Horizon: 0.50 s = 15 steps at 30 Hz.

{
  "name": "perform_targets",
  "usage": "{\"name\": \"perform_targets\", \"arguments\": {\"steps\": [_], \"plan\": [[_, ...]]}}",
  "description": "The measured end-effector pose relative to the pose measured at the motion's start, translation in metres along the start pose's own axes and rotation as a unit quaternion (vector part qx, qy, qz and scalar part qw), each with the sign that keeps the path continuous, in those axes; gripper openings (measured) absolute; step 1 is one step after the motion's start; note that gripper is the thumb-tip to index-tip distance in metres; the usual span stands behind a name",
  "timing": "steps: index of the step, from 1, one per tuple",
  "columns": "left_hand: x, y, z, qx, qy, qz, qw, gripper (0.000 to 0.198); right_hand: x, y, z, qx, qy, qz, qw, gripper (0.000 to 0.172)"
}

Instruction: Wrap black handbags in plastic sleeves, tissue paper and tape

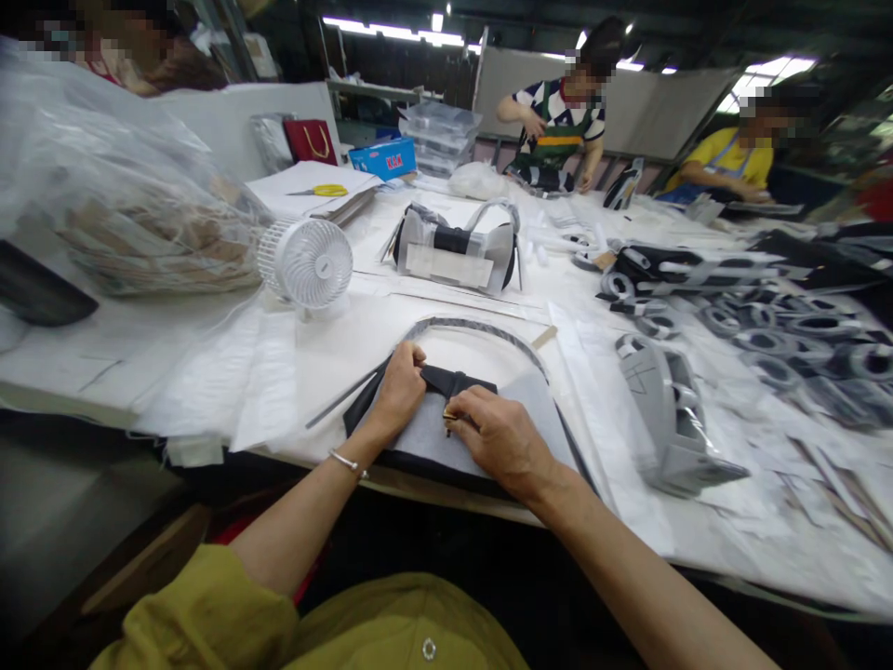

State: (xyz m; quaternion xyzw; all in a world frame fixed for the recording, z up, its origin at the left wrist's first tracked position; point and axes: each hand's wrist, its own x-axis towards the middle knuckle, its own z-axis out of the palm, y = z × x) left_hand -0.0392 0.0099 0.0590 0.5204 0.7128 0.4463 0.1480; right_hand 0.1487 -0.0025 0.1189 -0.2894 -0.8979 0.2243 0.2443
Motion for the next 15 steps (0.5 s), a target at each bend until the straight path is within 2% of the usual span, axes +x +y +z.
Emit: {"name": "perform_targets", "arguments": {"steps": [7, 11, 15], "plan": [[0.007, 0.002, -0.008, -0.099, -0.011, -0.07, 0.993, 0.024, -0.012, -0.003, 0.004, -0.047, -0.072, -0.02, 0.996, 0.014], [0.006, 0.004, -0.009, -0.113, -0.012, -0.071, 0.991, 0.023, -0.013, -0.003, 0.002, -0.084, -0.115, 0.0, 0.99, 0.013], [0.006, 0.003, -0.007, -0.112, -0.009, -0.063, 0.992, 0.022, -0.009, -0.002, -0.004, -0.039, -0.135, 0.034, 0.99, 0.012]]}}
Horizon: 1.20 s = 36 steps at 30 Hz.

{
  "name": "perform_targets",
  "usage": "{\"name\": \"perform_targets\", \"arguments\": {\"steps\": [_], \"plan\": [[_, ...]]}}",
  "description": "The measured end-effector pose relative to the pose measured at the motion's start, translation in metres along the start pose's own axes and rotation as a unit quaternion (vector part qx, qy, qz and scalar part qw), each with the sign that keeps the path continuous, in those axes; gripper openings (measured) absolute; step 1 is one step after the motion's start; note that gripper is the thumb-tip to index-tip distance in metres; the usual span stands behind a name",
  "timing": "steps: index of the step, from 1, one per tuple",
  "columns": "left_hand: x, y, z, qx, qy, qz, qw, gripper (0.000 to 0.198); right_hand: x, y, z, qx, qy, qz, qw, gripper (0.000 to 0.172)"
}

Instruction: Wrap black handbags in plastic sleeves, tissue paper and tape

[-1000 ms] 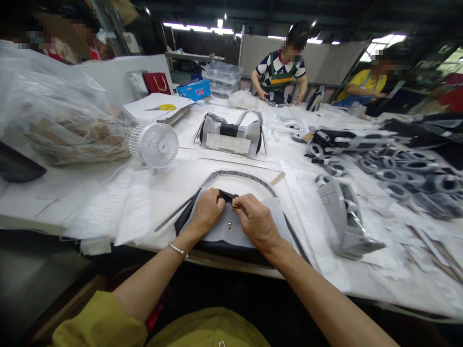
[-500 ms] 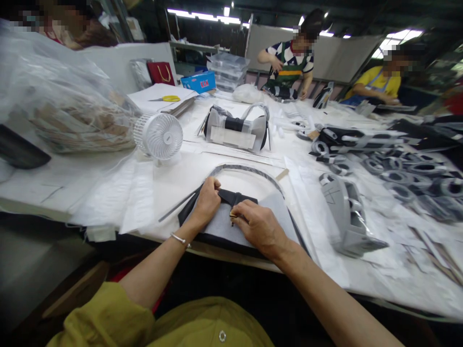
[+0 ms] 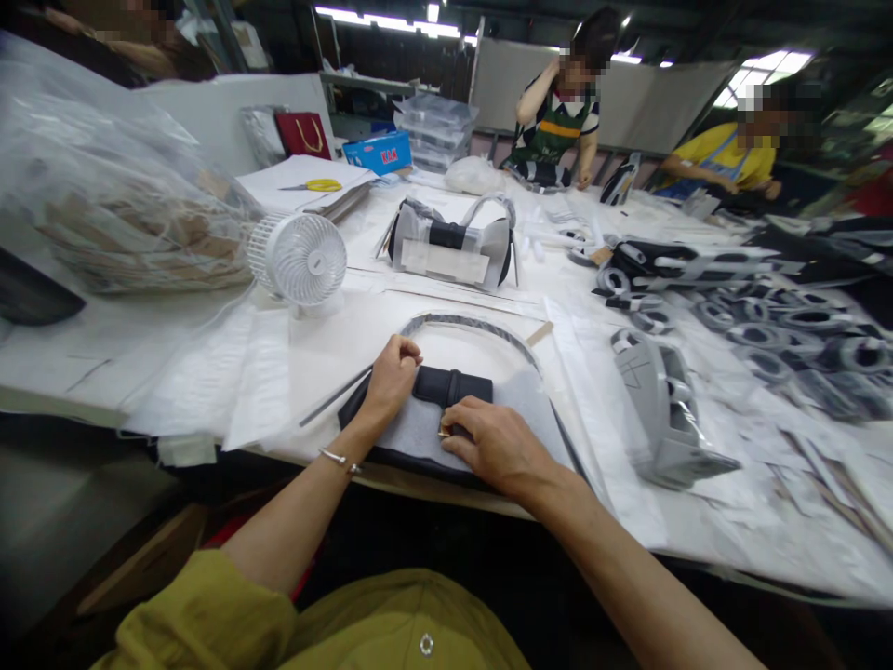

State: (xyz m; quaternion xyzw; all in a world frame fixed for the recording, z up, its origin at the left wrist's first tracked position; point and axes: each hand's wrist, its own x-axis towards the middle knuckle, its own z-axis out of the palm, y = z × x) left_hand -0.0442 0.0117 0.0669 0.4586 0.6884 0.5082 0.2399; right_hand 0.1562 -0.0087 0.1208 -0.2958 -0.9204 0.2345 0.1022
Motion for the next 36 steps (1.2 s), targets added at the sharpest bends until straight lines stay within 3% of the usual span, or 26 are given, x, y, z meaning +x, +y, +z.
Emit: {"name": "perform_targets", "arguments": {"steps": [6, 10, 14, 18, 22, 27, 36], "plan": [[0.0, -0.001, 0.002, -0.005, 0.0, 0.015, 1.0, 0.021, 0.008, 0.0, 0.004, 0.035, 0.01, 0.092, 0.995, 0.012], [-0.003, 0.014, -0.008, -0.017, -0.014, 0.042, 0.999, 0.025, 0.009, 0.003, 0.008, 0.084, 0.013, 0.14, 0.987, 0.013], [-0.027, 0.036, -0.036, 0.014, -0.126, 0.165, 0.978, 0.027, 0.004, 0.011, 0.009, 0.211, 0.009, 0.149, 0.966, 0.019], [-0.072, 0.034, -0.05, 0.149, -0.274, 0.298, 0.902, 0.035, -0.001, 0.018, 0.017, 0.267, 0.037, 0.142, 0.952, 0.025], [-0.103, 0.011, -0.043, 0.24, -0.225, 0.384, 0.863, 0.026, -0.003, 0.019, 0.021, 0.222, 0.058, 0.125, 0.965, 0.021], [-0.106, -0.004, -0.035, 0.232, -0.147, 0.439, 0.855, 0.03, -0.002, 0.019, 0.02, 0.169, 0.058, 0.084, 0.98, 0.018], [-0.104, -0.013, -0.033, 0.209, -0.155, 0.437, 0.861, 0.031, 0.009, 0.017, 0.017, 0.029, 0.017, 0.068, 0.997, 0.014]]}}
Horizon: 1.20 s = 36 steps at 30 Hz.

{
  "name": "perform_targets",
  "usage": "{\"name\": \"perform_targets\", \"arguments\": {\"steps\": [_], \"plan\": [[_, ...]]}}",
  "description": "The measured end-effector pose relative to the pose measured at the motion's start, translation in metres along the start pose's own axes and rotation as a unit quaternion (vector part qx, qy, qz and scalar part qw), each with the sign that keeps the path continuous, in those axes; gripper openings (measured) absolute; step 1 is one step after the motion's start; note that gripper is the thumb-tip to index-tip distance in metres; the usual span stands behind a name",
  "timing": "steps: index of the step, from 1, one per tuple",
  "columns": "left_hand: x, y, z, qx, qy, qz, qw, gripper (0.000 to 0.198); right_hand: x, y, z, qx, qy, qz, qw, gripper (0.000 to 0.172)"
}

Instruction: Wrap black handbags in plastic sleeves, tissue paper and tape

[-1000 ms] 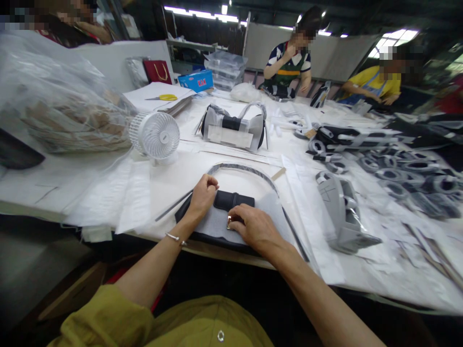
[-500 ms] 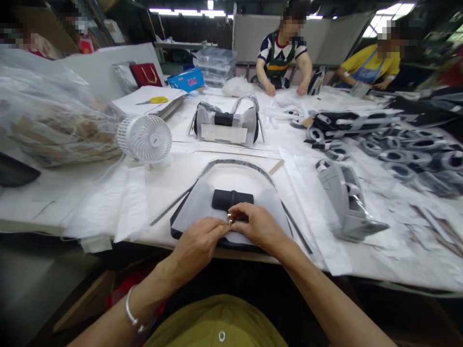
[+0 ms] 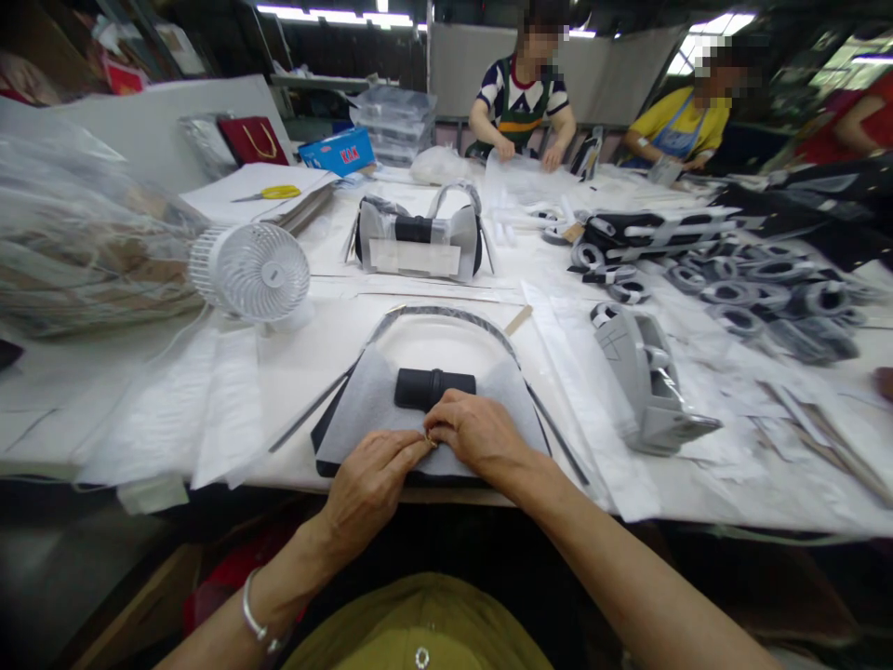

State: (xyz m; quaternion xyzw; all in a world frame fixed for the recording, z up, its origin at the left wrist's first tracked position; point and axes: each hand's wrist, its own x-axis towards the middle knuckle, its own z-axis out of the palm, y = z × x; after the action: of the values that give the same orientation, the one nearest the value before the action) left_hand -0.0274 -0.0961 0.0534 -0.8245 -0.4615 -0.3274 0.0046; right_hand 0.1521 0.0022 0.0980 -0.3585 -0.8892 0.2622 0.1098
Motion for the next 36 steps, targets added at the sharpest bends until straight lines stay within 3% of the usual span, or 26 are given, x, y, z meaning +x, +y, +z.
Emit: {"name": "perform_targets", "arguments": {"steps": [7, 10, 14, 16, 20, 30, 33, 36], "plan": [[0.0, 0.002, 0.002, -0.011, 0.01, -0.004, 1.0, 0.03, -0.001, -0.009, 0.001, -0.105, -0.012, -0.021, 0.994, 0.015], [-0.001, 0.003, 0.004, -0.012, 0.023, -0.01, 1.0, 0.028, -0.006, -0.005, 0.005, -0.046, 0.028, -0.016, 0.998, 0.015], [-0.001, 0.005, 0.006, 0.001, 0.036, -0.017, 0.999, 0.026, -0.012, 0.0, 0.008, 0.092, 0.13, 0.089, 0.983, 0.013], [-0.001, 0.006, 0.006, 0.007, 0.04, -0.019, 0.999, 0.025, -0.014, 0.001, 0.008, 0.103, 0.145, 0.101, 0.979, 0.013], [0.001, 0.008, 0.003, 0.016, 0.044, -0.028, 0.998, 0.026, -0.015, -0.003, 0.009, 0.084, 0.109, 0.049, 0.989, 0.014], [0.008, 0.011, 0.001, 0.007, -0.001, -0.084, 0.996, 0.022, -0.005, -0.006, 0.003, 0.033, 0.004, 0.045, 0.998, 0.02], [0.01, 0.006, 0.001, 0.024, -0.004, -0.075, 0.997, 0.03, -0.003, -0.005, 0.001, 0.014, -0.001, 0.049, 0.999, 0.017], [0.006, -0.001, 0.003, 0.052, 0.011, -0.044, 0.998, 0.037, -0.005, -0.006, 0.001, -0.043, 0.0, 0.002, 0.999, 0.018]]}}
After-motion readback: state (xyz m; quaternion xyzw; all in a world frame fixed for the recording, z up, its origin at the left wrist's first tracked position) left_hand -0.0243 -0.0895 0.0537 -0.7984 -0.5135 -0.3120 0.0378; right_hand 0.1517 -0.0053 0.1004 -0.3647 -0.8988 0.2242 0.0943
